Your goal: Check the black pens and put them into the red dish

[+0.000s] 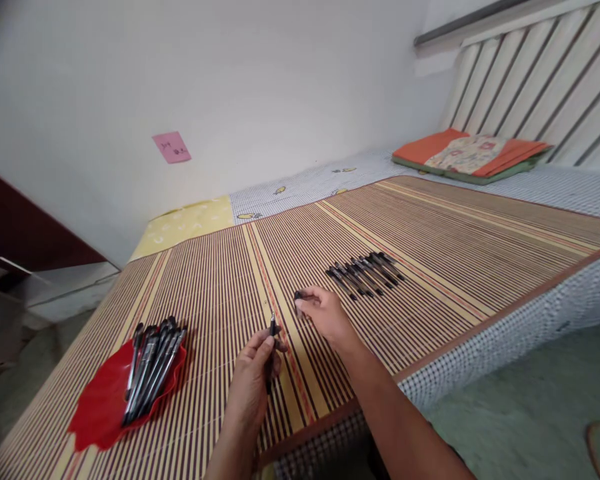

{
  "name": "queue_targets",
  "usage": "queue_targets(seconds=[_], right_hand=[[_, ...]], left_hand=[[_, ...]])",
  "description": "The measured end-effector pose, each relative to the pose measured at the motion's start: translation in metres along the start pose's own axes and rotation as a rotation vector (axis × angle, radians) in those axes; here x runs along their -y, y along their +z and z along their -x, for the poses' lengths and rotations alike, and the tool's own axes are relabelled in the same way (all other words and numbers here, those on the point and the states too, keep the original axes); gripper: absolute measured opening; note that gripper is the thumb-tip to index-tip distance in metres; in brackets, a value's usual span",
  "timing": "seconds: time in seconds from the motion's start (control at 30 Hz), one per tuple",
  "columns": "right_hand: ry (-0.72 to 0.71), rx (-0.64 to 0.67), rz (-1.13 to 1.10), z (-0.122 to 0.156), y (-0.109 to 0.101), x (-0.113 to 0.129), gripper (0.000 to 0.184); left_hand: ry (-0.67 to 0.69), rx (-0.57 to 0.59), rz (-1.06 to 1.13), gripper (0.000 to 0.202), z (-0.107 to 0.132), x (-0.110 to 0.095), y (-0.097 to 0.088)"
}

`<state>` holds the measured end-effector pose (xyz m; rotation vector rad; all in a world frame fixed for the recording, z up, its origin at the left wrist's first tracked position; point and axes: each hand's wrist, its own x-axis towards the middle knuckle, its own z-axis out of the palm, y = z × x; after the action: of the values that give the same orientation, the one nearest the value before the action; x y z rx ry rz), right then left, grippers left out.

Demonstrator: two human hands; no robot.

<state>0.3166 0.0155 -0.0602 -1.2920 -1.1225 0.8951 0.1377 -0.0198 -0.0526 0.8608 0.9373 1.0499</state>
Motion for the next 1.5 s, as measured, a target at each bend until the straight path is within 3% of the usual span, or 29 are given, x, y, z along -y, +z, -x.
queue_targets(seconds=[0.07, 0.2, 0.53, 0.77, 0.9, 1.03, 1.23, 1.43, 1.5], right_hand=[[0.070, -0.030, -0.329, 0.003, 0.006, 0.007, 0.027], [0.100, -0.051, -0.503, 0.007, 0.014, 0.015, 0.035], [0.084, -0.022, -0.518, 0.009, 0.010, 0.021, 0.032], [0.132, 0.218, -0.332, 0.018, 0.013, 0.027, 0.027], [0.113, 0.286, -0.264, 0.022, 0.016, 0.032, 0.026], [0.118, 0.280, -0.238, 0.025, 0.022, 0.033, 0.024], [0.120, 0.245, -0.190, 0.031, 0.032, 0.036, 0.022], [0.161, 0.164, -0.286, 0.035, 0.032, 0.025, 0.039], [0.159, 0.134, -0.299, 0.034, 0.031, 0.018, 0.042]], left_hand=[[0.016, 0.015, -0.036, 0.027, 0.000, 0.000, 0.001], [0.030, 0.022, -0.102, 0.028, 0.000, 0.000, 0.003], [0.051, 0.041, -0.148, 0.028, 0.001, -0.001, 0.004], [0.107, 0.056, -0.134, 0.035, 0.000, 0.001, 0.004], [0.128, 0.041, -0.108, 0.034, 0.000, 0.003, 0.004], [0.125, -0.012, -0.152, 0.030, 0.005, 0.004, 0.007], [0.232, -0.080, -0.210, 0.014, 0.012, 0.003, 0.015], [0.273, -0.068, -0.286, 0.011, 0.010, -0.001, 0.018], [0.300, -0.124, -0.330, 0.013, 0.010, -0.009, 0.014]])
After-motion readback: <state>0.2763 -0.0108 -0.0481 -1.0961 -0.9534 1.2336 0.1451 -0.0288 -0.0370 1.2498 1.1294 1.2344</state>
